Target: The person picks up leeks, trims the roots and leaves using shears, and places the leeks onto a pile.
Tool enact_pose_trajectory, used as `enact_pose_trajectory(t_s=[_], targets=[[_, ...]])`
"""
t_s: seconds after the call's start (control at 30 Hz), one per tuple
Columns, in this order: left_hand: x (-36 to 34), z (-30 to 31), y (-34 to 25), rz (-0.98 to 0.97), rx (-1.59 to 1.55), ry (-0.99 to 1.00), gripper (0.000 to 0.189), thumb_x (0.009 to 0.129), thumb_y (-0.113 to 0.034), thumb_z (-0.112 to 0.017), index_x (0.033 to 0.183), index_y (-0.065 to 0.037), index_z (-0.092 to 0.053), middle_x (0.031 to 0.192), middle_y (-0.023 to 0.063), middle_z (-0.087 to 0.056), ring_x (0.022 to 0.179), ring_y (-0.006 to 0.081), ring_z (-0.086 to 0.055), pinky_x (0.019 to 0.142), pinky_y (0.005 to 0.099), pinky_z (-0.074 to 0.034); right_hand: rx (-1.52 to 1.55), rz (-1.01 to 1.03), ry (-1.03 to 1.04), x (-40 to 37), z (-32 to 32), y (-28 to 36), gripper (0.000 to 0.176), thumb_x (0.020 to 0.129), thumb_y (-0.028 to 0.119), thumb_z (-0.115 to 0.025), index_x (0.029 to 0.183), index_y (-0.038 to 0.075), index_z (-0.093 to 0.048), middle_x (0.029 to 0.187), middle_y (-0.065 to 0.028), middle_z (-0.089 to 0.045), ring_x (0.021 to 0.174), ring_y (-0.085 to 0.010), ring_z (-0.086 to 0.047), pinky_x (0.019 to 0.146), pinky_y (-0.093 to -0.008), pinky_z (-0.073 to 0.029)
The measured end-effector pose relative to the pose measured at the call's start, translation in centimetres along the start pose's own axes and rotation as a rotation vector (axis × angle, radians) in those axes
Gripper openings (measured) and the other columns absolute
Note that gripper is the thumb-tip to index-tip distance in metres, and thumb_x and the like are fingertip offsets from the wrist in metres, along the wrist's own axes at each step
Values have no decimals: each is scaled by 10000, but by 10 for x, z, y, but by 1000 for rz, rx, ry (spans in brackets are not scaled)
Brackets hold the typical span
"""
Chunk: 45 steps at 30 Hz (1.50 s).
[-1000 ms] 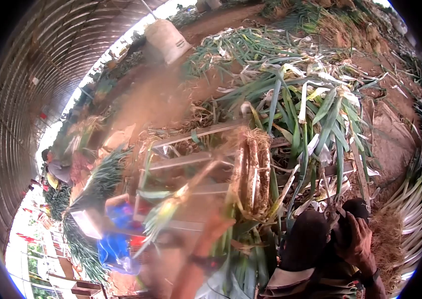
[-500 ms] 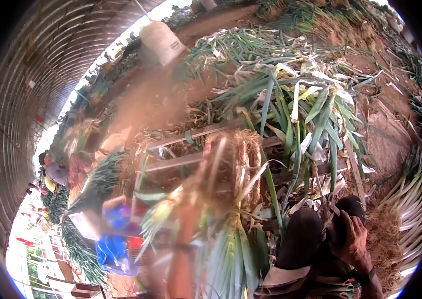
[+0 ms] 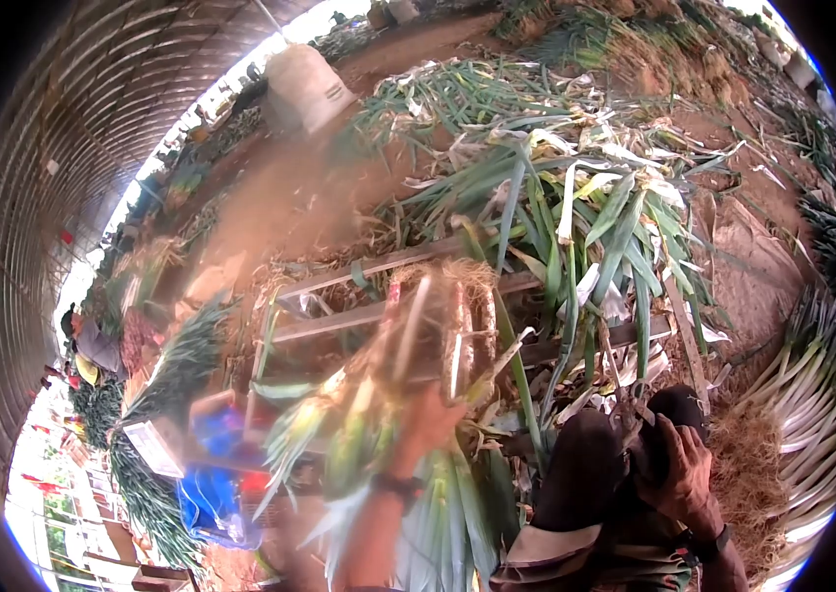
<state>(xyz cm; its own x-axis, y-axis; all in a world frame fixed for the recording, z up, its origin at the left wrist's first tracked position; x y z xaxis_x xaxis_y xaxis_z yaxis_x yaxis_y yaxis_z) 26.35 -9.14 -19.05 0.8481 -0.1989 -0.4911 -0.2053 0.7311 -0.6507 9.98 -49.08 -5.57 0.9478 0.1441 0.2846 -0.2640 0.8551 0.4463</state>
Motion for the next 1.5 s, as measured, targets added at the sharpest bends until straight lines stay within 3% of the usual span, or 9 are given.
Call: enact_pose_trajectory(t_s=[0.17,0.33,0.5,1.0,1.07,1.2,1.37,1.4,1.5], targets=[[-15,6,-17,-38,140,-249,804,811,-450,-727,1360,81,-477,987,187,-712,696,221,-666,679,373,-590,24,1,-25,-1,0,0,846,626,209,-770,1377,-37,-468,995,-171,-594,860,-362,-583,728,-451,-500],[-30,45,-6,68,114,-454,569,747,-156,-677,1278,24,-581,961,198,-709,785,250,-688,730,365,-584,23,12,-22,-2,3,-5,829,624,204,-771,1360,-42,-479,999,-171,-598,864,-365,-587,728,-454,-504],[-35,91,4,3,184,-542,608,750,-185,-690,1288,73,-576,1081,294,-691,981,378,-694,923,422,-532,19,-2,-32,-2,3,-1,835,614,194,-779,1358,-38,-482,997,-168,-597,865,-363,-589,731,-454,-507],[-106,145,56,121,667,-579,322,908,-275,-623,1067,5,-607,986,299,-668,959,499,-627,821,555,-494,185,-49,25,-3,4,-14,902,598,191,-805,1399,-22,-450,985,-172,-604,858,-356,-600,754,-440,-511],[-136,149,58,251,259,-686,326,886,-251,-588,1091,-2,-631,1003,296,-671,965,487,-636,827,546,-492,232,-114,60,-4,4,-18,915,582,187,-810,1401,-17,-456,992,-179,-619,857,-350,-618,764,-420,-522],[-158,170,159,329,380,-865,388,854,-210,-547,1178,-11,-624,1009,298,-680,913,481,-656,820,519,-513,270,-124,73,-4,4,-21,923,577,190,-811,1401,-24,-457,1012,-190,-629,862,-350,-627,772,-409,-526],[-167,149,133,244,748,-900,651,830,-353,-723,1331,2,-508,1128,286,-662,997,457,-661,861,524,-527,397,-149,100,-3,4,-26,919,613,204,-808,1420,-31,-437,1093,-202,-643,951,-311,-648,836,-391,-524],[-156,133,107,442,431,-720,733,835,-435,-753,1353,17,-501,1242,289,-609,1154,413,-611,943,507,-513,472,-194,143,-1,5,-25,914,627,210,-808,1423,-33,-433,1120,-207,-645,985,-301,-650,856,-386,-520],[-135,52,-5,39,288,-457,727,899,-541,-652,1418,-57,-495,1482,219,-453,1365,387,-435,1167,498,-316,766,-405,392,11,15,-9,900,666,238,-807,1428,-46,-421,1184,-222,-645,1073,-282,-642,904,-380,-505]])
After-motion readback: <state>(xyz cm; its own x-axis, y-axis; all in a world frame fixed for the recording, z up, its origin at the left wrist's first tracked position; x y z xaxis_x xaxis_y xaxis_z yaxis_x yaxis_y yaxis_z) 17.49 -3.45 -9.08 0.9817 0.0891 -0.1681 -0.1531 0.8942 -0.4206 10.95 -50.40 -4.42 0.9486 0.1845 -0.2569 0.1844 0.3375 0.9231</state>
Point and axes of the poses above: each hand's wrist, its own x-axis towards the middle knuckle, its own z-axis out of the back of the hand, y = z × x, the point moved 6 cm from there along x, towards the middle knuckle
